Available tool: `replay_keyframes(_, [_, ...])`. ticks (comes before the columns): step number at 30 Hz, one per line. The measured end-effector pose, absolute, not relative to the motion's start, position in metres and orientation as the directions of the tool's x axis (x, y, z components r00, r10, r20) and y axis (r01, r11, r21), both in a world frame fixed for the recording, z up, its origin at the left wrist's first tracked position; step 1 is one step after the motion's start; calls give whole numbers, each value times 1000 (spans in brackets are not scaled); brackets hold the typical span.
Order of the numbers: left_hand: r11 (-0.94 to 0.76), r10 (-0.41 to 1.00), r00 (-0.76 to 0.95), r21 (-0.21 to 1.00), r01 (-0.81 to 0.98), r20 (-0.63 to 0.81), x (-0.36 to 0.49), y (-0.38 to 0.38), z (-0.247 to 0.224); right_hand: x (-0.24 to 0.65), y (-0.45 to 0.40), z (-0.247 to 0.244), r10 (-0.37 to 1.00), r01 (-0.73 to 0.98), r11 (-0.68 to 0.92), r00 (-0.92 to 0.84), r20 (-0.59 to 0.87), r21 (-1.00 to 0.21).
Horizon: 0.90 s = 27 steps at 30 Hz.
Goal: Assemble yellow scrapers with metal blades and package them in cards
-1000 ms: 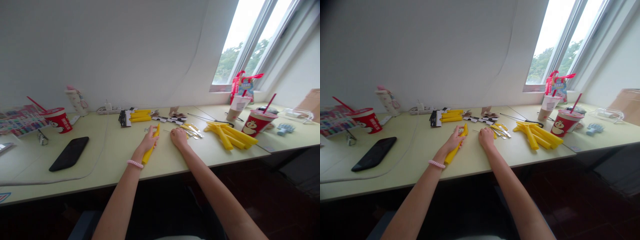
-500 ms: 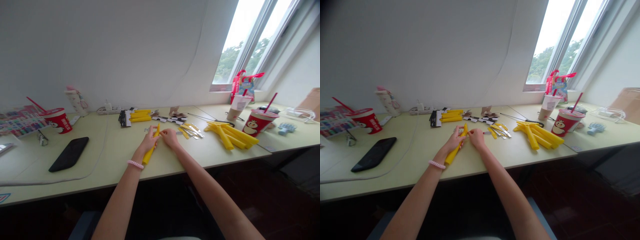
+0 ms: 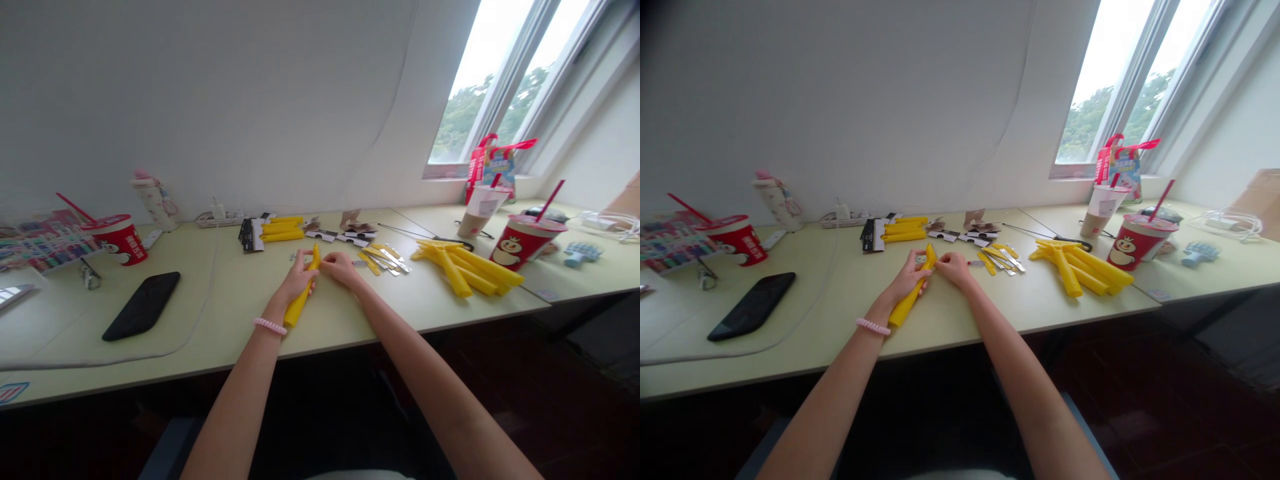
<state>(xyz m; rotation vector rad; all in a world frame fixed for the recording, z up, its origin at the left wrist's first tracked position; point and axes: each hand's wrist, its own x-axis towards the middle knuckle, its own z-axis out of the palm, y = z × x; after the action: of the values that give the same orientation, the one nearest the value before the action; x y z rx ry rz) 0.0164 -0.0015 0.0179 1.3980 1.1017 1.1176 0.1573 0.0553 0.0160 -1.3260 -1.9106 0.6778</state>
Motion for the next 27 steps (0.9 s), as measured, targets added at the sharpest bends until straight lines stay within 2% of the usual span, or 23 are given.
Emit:
replay_keyframes(6, [-94, 981, 175, 995, 45, 85, 16, -2, 18, 165, 57, 18, 893, 582, 444, -348, 285, -682])
replay_keyframes(12, [-121, 981, 164, 990, 72, 108, 17, -2, 17, 162, 61, 12, 804, 675, 583, -395, 445, -453])
replay_keyframes(15, [-114, 984, 141, 992, 61, 104, 17, -1, 17, 165, 63, 13, 774, 695, 606, -404, 487, -387])
replay_keyframes(19, [-73, 994, 80, 997, 9, 72, 16, 3, 18, 189, 66, 20, 773, 812, 509, -284, 568, -287])
replay_keyframes(23, [-29, 999, 18, 997, -76, 30, 14, 7, 20, 219, 62, 22, 843, 924, 362, -267, 467, -124])
replay_keyframes(25, [-19, 1000, -2, 995, -99, 19, 13, 8, 20, 227, 58, 20, 859, 932, 349, -275, 431, -100])
replay_keyframes(27, [-23, 1000, -22, 994, -106, 20, 12, 8, 19, 230, 56, 18, 856, 926, 347, -250, 453, -146])
